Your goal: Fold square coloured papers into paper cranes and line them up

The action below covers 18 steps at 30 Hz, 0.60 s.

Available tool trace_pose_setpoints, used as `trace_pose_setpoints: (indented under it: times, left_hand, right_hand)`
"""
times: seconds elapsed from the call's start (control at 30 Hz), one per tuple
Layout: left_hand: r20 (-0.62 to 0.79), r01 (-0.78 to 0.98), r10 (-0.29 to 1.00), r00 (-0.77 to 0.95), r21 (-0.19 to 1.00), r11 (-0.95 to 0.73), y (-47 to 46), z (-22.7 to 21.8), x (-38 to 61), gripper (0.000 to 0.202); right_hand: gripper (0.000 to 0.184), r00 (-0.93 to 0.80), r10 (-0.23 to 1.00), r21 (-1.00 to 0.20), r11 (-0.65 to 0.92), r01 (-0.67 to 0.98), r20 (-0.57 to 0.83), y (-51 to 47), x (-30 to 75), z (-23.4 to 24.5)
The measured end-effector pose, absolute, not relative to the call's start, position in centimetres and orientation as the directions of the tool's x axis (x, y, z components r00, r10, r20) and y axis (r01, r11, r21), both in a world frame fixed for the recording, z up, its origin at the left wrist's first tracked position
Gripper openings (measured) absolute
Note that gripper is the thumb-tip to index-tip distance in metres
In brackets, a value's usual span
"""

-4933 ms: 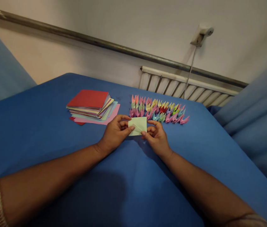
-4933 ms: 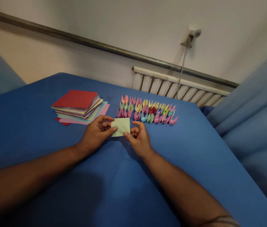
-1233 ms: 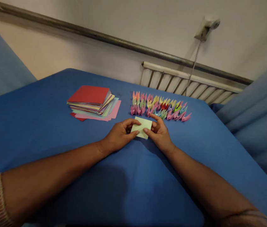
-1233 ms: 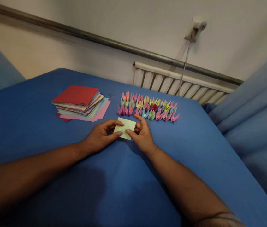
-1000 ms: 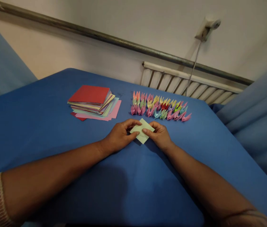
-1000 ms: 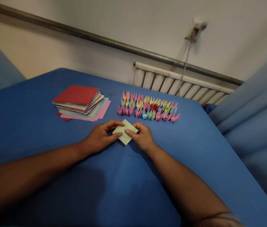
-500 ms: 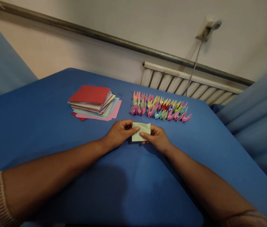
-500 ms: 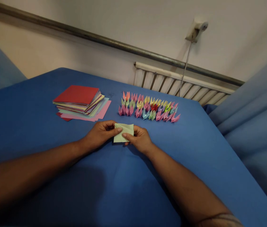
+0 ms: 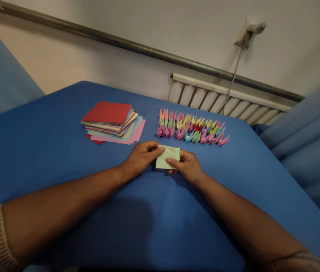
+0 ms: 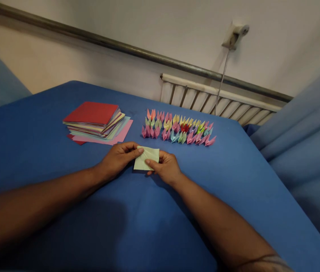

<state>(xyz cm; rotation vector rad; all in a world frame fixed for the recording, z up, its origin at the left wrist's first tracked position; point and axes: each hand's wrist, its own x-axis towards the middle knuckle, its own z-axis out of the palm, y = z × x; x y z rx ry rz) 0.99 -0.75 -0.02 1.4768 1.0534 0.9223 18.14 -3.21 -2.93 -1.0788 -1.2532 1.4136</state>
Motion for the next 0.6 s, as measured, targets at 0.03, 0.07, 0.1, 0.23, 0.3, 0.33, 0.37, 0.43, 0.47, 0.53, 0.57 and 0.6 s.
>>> trace_pose_setpoints:
  times: [0.03, 0.07, 0.1, 0.23, 0.3, 0.33, 0.37, 0.43, 0.47, 0.53, 0.57, 0.6]
  left_hand:
    - [0.012, 0.14, 0.951, 0.307, 0.989, -0.057, -0.74, -0.03, 0.98, 0.031]
    - [0.007, 0.14, 0.952, 0.307, 0.989, -0.053, -0.73, -0.05, 0.99, 0.032]
    - [0.001, 0.138, 0.949, 0.314, 0.989, -0.046, -0.73, -0.11, 1.03, 0.033]
    - [0.003, 0.086, 0.917, 0.398, 0.995, -0.041, -0.76, -0.65, 1.38, 0.03]
    - [0.018, 0.061, 0.92, 0.392, 0.997, -0.045, -0.77, -0.9, 1.52, 0.031]
    - [0.02, 0.057, 0.926, 0.376, 0.997, -0.044, -0.77, -0.96, 1.55, 0.03]
    - [0.017, 0.057, 0.933, 0.36, 0.998, -0.04, -0.77, -0.96, 1.56, 0.028]
    - [0.006, 0.056, 0.94, 0.342, 0.998, -0.027, -0.74, -0.87, 1.52, 0.026]
    - [-0.001, 0.056, 0.94, 0.34, 0.998, -0.019, -0.7, -0.8, 1.48, 0.026]
    - [-0.025, 0.068, 0.935, 0.354, 0.998, 0.002, -0.56, -0.74, 1.39, 0.028]
    - [-0.041, 0.082, 0.931, 0.363, 0.997, 0.012, -0.45, -0.77, 1.34, 0.029]
    - [-0.055, 0.104, 0.927, 0.371, 0.994, 0.018, -0.32, -0.84, 1.27, 0.029]
  right_hand:
    - [0.037, -0.188, 0.981, -0.995, -0.057, -0.08, -0.041, -3.24, 18.13, -2.84]
    - [0.037, -0.19, 0.981, -0.995, -0.066, -0.074, -0.051, -3.25, 18.13, -2.75]
    - [0.038, -0.186, 0.981, -0.995, -0.073, -0.069, -0.059, -3.24, 18.13, -2.67]
    - [0.04, -0.125, 0.99, -0.994, -0.075, -0.084, -0.064, -3.18, 17.98, -2.5]
    - [0.041, -0.115, 0.991, -0.991, -0.081, -0.104, -0.069, -3.25, 17.85, -2.47]
    - [0.041, -0.124, 0.989, -0.99, -0.088, -0.112, -0.074, -3.3, 17.81, -2.45]
    - [0.04, -0.137, 0.988, -0.989, -0.093, -0.119, -0.076, -3.35, 17.8, -2.43]
    - [0.038, -0.137, 0.989, -0.987, -0.076, -0.142, -0.056, -3.37, 17.9, -2.41]
    - [0.036, -0.118, 0.992, -0.987, -0.054, -0.153, -0.036, -3.31, 18.02, -2.43]
    - [0.033, -0.068, 0.998, -0.987, -0.008, -0.16, 0.003, -3.02, 18.32, -2.61]
    - [0.033, -0.054, 0.998, -0.988, 0.008, -0.152, 0.016, -2.83, 18.47, -2.77]
    - [0.033, -0.05, 0.998, -0.99, 0.019, -0.138, 0.026, -2.63, 18.6, -2.99]
